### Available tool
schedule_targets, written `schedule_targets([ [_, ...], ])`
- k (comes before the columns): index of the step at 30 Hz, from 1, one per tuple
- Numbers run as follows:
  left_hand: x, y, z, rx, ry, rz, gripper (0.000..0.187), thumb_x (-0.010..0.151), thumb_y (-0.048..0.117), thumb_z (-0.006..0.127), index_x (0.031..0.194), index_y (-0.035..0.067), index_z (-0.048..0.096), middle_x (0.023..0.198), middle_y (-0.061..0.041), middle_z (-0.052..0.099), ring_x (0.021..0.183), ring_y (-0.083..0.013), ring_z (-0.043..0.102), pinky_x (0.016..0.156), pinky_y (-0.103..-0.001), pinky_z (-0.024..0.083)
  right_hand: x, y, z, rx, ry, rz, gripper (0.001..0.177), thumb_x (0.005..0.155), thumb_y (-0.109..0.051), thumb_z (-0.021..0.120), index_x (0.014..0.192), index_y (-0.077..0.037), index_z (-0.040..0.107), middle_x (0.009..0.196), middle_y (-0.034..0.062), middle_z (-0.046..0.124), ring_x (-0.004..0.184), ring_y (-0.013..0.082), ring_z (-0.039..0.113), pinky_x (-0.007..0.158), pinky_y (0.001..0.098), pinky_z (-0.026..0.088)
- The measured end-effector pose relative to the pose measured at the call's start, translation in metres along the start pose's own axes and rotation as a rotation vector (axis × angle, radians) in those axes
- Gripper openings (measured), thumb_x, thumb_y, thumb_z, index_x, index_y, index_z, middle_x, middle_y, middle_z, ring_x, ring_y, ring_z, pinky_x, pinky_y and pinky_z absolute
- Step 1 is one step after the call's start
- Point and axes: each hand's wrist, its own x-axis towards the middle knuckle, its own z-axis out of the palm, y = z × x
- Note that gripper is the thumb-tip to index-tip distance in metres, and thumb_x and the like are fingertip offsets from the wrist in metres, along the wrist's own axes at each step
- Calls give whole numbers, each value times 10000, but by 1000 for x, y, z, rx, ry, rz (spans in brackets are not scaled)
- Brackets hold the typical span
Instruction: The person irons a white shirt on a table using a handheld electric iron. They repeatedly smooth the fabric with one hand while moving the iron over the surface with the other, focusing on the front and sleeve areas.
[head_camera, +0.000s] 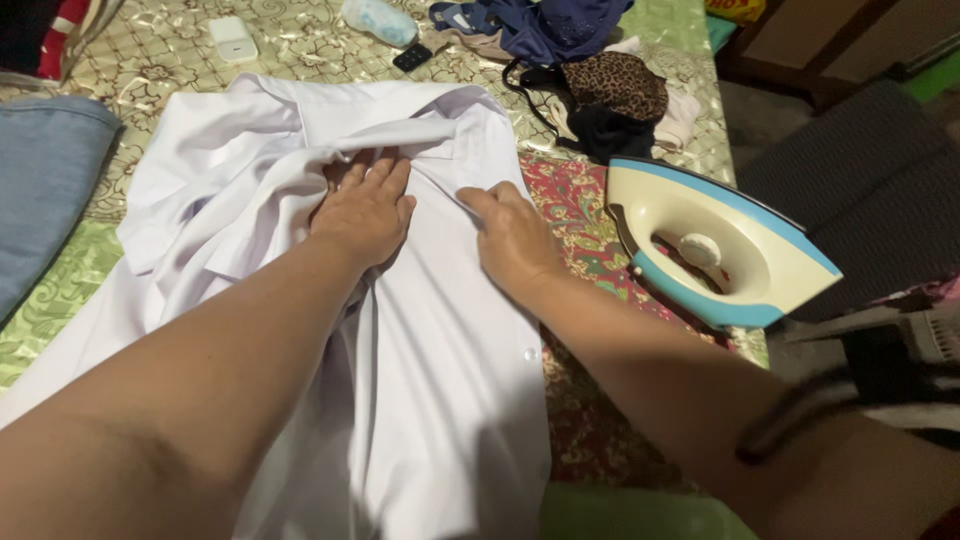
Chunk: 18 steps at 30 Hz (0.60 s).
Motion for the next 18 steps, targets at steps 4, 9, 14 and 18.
schedule_targets([
  [4, 24, -3, 8, 58, 95, 36, 630, 1039, 412, 361, 1596, 133, 263, 1689, -79, 192, 1529, -364, 181, 1215, -588, 137, 32, 35, 11, 101, 56, -64, 434, 957, 49, 482, 1178, -168, 785, 1054, 142, 660, 1024, 325, 648, 910, 432, 517],
  [9, 65, 7, 6, 41, 44, -70, 644, 1035, 421, 338, 1608, 150, 219, 1692, -56, 136, 1546, -339, 105, 1199, -645, 71, 87, 71, 16, 55, 138, -187, 434, 876, 116, 534, 1151, -113, 781, 1006, 160, 628, 1015, 353, 632, 884, 433, 500],
  [14, 76, 5, 10, 24, 73, -82, 641, 1041, 417, 355, 1603, 138, 224, 1689, -62, 164, 1548, -339, 114, 1204, -643, 71, 99, 85, 29, 120, 269, -204, 405, 887, 97, 617, 1249, -70, 686, 1147, 166, 573, 1088, 355, 608, 939, 418, 502],
  [18, 48, 5, 8, -5, 87, 58, 637, 984, 355, 516, 1547, 114, 340, 1658, -118, 249, 1538, -349, 173, 1181, -658, 127, 77, 82, 24, 94, 378, -304, 538, 872, 46, 716, 1373, -40, 539, 1267, 210, 495, 1213, 410, 524, 1024, 450, 466],
])
